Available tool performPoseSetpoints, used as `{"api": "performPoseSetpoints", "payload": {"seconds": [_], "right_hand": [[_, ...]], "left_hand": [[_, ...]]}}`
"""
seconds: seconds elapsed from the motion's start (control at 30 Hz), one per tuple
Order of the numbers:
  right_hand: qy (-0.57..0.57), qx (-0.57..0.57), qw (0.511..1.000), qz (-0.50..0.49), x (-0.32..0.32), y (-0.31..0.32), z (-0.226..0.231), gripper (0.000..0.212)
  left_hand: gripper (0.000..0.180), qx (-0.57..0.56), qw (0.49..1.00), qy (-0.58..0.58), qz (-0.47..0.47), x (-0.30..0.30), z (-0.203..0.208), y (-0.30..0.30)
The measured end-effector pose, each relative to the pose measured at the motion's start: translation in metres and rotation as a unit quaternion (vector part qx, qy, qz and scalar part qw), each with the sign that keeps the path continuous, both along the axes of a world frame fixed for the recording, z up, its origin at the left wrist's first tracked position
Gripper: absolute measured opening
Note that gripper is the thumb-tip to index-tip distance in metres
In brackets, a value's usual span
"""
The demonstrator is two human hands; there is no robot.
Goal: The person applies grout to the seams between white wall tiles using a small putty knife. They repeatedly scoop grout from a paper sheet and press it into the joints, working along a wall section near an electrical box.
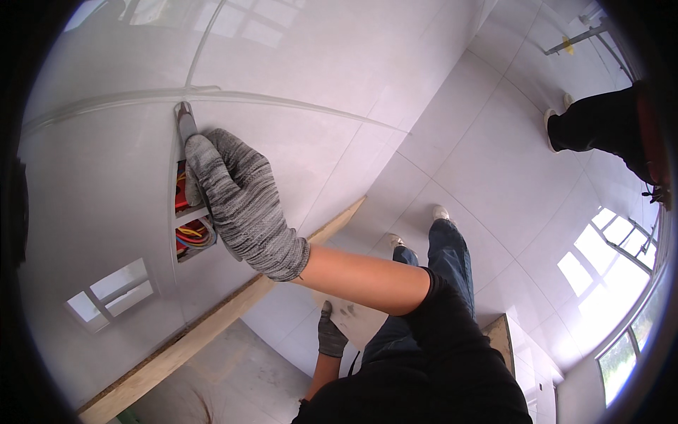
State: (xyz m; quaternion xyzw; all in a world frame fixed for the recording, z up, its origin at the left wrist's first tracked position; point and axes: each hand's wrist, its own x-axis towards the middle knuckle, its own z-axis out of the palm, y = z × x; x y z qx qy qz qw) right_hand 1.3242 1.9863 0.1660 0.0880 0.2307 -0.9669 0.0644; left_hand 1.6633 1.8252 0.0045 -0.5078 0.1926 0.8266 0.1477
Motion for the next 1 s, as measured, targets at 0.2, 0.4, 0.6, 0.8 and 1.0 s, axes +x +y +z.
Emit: {"api": "performPoseSetpoints", "payload": {"seconds": [0.2, 0.4, 0.6, 0.8, 1.0], "right_hand": [[-0.005, -0.008, 1.0, 0.008, -0.001, 0.002, 0.003, 0.034], [-0.018, -0.004, 1.0, 0.018, -0.002, 0.009, 0.004, 0.033], [-0.034, 0.015, 0.999, 0.023, -0.004, 0.011, 0.007, 0.031], [-0.027, 0.002, 0.999, 0.047, -0.002, 0.016, 0.006, 0.028], [-0.048, 0.025, 0.998, 0.02, 0.003, 0.014, 0.01, 0.026]], "left_hand": [[0.05, -0.01, 1.0, 0.005, -0.01, -0.004, 0.001, 0.002], [0.045, -0.017, 1.0, 0.015, -0.014, -0.012, 0.007, 0.006], [0.049, 0.022, 1.0, 0.017, -0.007, -0.011, 0.0, 0.001], [0.057, -0.005, 1.0, 0.01, -0.024, -0.009, -0.002, -0.004], [0.055, -0.012, 1.0, 0.016, -0.022, -0.013, 0.001, -0.004]]}}
